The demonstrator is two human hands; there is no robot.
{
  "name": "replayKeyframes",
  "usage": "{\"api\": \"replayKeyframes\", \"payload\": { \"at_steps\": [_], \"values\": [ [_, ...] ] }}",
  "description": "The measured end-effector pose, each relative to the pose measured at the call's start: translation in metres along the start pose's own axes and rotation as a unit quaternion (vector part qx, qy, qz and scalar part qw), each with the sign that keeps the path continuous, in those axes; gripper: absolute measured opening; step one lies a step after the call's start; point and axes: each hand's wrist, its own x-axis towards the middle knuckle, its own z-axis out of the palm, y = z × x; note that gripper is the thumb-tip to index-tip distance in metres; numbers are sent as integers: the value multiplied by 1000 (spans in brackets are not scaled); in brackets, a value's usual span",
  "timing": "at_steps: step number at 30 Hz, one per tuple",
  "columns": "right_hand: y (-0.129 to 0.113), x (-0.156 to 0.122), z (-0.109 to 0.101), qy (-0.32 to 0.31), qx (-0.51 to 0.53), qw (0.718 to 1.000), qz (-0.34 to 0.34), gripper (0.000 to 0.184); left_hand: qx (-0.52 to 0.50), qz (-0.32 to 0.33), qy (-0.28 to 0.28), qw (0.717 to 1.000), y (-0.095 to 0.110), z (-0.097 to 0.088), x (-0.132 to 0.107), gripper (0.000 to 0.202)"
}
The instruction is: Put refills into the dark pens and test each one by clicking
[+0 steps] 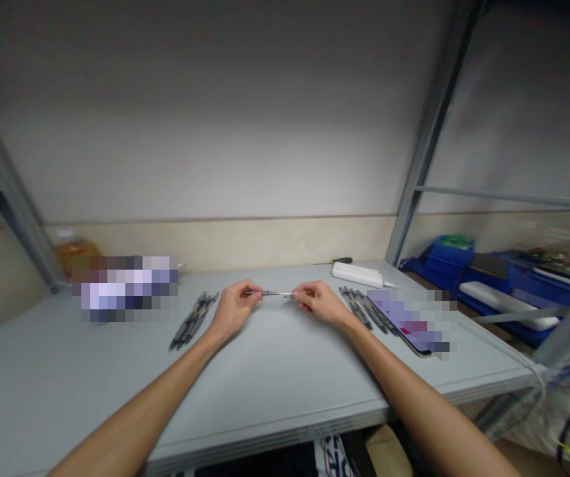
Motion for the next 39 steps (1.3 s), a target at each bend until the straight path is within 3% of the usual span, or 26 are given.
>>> {"api": "replayKeyframes", "payload": {
  "at_steps": [3,5,8,11,15,20,26,29,33,36,39],
  "values": [
    [-3,-2,-3,-44,96,993,61,27,87,80,23,993,9,0,-4,8],
    [-5,-2,-4,-55,150,983,94,27,97,99,24,990,12,0,-5,9],
    [-9,-1,-2,-7,142,988,62,30,55,62,24,996,10,1,-2,9],
    [-10,-1,3,55,39,997,-21,33,-35,0,12,999,1,3,3,14],
    [-8,-1,5,74,-80,992,-66,26,-90,-41,-3,995,-7,4,4,17],
    [-9,-3,1,55,-74,994,-56,28,-34,-19,3,999,3,5,-1,14],
    [-9,-1,0,43,55,997,25,26,-27,-20,-2,999,9,8,-4,15],
    [-8,2,0,81,149,985,39,25,-96,-50,-41,993,6,13,-5,20],
    [-8,6,1,124,269,955,-5,27,-205,-140,-151,957,4,23,-10,27],
    [-9,5,6,105,319,942,-17,27,-240,-174,-227,928,2,26,-14,27],
    [-12,3,13,57,362,930,-22,26,-263,-186,-262,910,0,25,-16,26]
  ]
}}
